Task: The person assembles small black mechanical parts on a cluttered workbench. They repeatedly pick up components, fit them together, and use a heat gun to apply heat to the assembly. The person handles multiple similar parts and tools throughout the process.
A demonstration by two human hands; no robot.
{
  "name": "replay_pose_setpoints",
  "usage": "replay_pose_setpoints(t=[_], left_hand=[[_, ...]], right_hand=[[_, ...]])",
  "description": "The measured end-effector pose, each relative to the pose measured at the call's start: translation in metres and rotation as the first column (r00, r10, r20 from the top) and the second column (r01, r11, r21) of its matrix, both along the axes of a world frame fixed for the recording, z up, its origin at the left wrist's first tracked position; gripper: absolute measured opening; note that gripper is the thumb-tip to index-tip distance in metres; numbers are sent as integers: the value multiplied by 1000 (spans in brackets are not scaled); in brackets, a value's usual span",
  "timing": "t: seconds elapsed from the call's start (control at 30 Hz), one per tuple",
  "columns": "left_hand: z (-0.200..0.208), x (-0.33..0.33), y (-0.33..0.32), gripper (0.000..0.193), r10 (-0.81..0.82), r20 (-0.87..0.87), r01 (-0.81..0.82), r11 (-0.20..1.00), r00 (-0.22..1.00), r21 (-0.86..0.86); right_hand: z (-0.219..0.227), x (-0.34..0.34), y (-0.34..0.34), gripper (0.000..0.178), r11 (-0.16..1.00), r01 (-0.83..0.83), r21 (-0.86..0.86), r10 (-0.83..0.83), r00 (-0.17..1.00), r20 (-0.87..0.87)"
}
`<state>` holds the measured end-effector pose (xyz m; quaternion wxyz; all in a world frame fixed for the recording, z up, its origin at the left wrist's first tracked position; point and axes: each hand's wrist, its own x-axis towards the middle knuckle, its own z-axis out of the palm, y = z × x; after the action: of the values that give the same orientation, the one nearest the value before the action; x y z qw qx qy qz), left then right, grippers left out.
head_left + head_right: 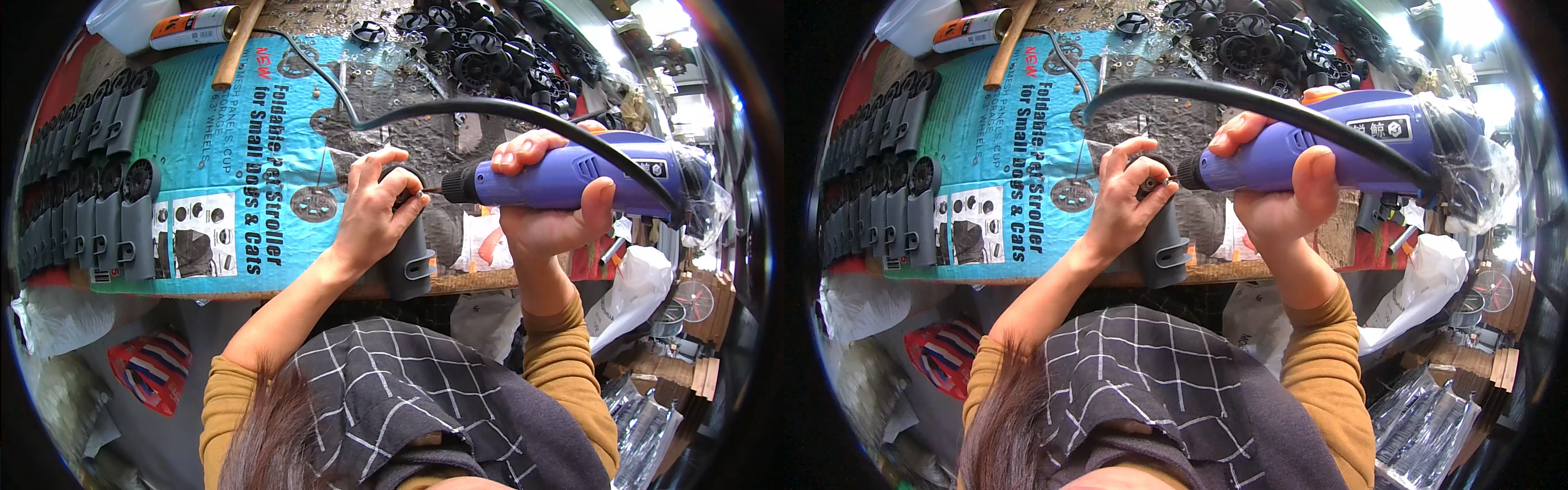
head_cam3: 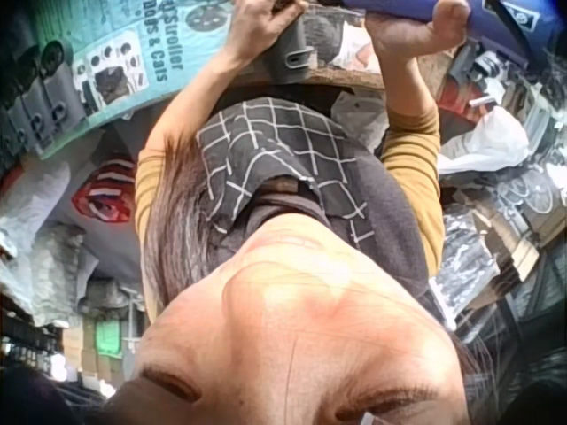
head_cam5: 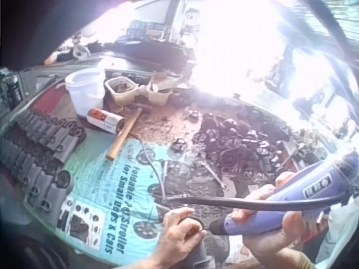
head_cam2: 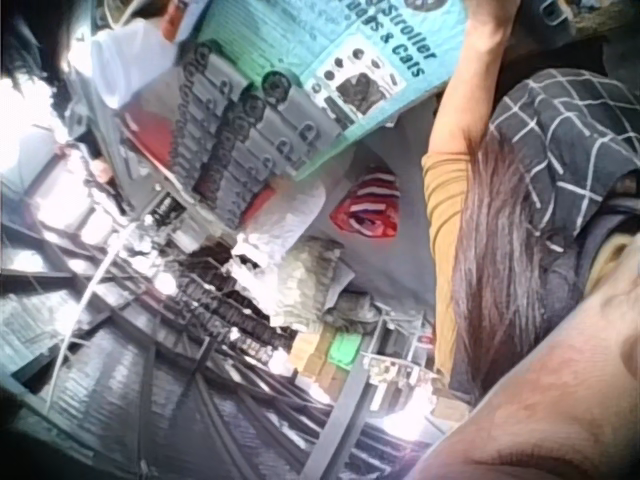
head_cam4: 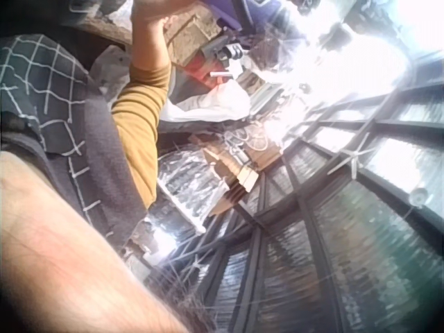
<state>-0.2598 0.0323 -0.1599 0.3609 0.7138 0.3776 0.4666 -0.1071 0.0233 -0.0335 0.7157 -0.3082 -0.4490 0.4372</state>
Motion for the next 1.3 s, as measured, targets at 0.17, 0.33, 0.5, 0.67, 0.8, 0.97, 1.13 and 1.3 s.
replay_pose_setpoints(t=[0.17, 0.33, 0.5, 0.67, 0.8, 0.97, 1.13, 1.3], left_hand=[[-1, 1, 1, 15, 20, -23, -19, 999, 1000, 36], [0, 1, 0, 15, 16, -13, -16, 1000, 1000, 15], [1, 0, 0, 17, 6, 13, -6, 1000, 1000, 3], [0, -1, 1, 23, -14, 45, 18, 995, 999, -98], [-1, -2, 1, 26, 3, 48, 0, 998, 999, -68], [-2, -1, 0, 26, 5, 18, -3, 997, 1000, -75], [-4, 1, 2, 30, 36, -18, -36, 999, 999, 7], [-6, 3, 3, 44, 71, 68, -71, 997, 995, -7]], right_hand=[[-1, 1, 0, 69, 1000, -13, 16, 13, 999, 35], [-4, 2, -1, 68, 1000, -20, 14, 19, 998, 54], [-2, -4, -2, 65, 996, -80, 42, 74, 989, 129], [11, -13, -15, 71, 990, -83, -114, 122, 912, 392], [17, -18, -19, 68, 989, -92, -116, 133, 896, 424], [10, -21, -18, 70, 992, -82, -95, 114, 904, 413], [2, -23, -14, 67, 998, -54, -40, 66, 896, 439], [2, -22, -11, 62, 990, -140, -29, 139, 898, 417]])
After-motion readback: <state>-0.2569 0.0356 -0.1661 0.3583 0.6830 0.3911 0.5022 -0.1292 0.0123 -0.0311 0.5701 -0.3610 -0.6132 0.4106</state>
